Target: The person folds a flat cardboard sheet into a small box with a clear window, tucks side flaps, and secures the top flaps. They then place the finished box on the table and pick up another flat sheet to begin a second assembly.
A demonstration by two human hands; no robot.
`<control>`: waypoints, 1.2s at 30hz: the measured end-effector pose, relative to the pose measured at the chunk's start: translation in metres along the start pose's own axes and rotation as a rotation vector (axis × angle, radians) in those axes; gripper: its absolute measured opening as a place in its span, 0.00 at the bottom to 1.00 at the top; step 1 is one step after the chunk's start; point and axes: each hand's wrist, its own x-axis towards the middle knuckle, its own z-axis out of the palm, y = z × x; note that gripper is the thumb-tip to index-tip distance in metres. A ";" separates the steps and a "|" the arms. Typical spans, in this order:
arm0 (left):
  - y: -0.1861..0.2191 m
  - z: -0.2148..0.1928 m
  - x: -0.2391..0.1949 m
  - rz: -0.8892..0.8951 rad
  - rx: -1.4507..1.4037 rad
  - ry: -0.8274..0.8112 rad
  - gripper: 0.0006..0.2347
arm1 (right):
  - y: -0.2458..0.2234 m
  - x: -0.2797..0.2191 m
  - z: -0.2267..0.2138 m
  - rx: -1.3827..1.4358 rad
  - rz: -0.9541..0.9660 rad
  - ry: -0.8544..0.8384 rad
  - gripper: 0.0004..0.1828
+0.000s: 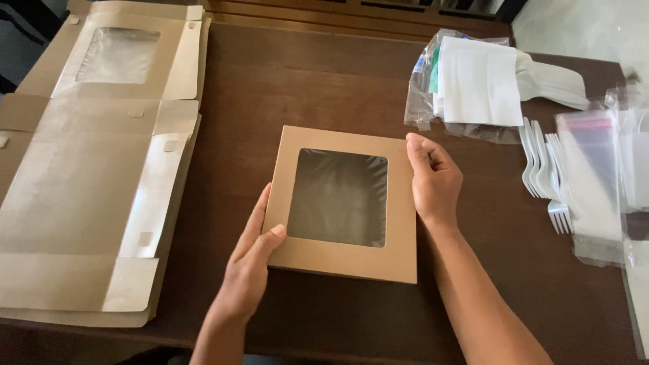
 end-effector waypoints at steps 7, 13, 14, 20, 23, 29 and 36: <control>-0.004 0.013 -0.011 -0.024 0.017 0.074 0.30 | -0.005 -0.003 -0.006 0.056 0.058 -0.002 0.19; -0.006 0.024 -0.010 0.033 0.080 0.124 0.30 | -0.022 -0.022 -0.020 -0.045 0.060 -0.392 0.33; -0.005 0.027 -0.010 0.044 0.062 0.129 0.30 | -0.028 -0.027 -0.023 0.003 0.135 -0.418 0.35; -0.008 0.038 -0.008 0.060 0.031 0.264 0.30 | -0.052 -0.057 -0.044 0.137 0.084 -0.667 0.39; -0.004 0.044 -0.007 0.054 -0.011 0.308 0.31 | -0.043 -0.068 -0.058 0.090 0.007 -0.763 0.45; -0.015 0.058 -0.010 0.074 -0.019 0.338 0.31 | -0.024 -0.073 -0.060 -0.162 0.112 -0.536 0.44; -0.020 0.095 -0.047 0.109 0.096 0.203 0.35 | -0.021 -0.070 -0.036 -0.026 0.098 -0.128 0.35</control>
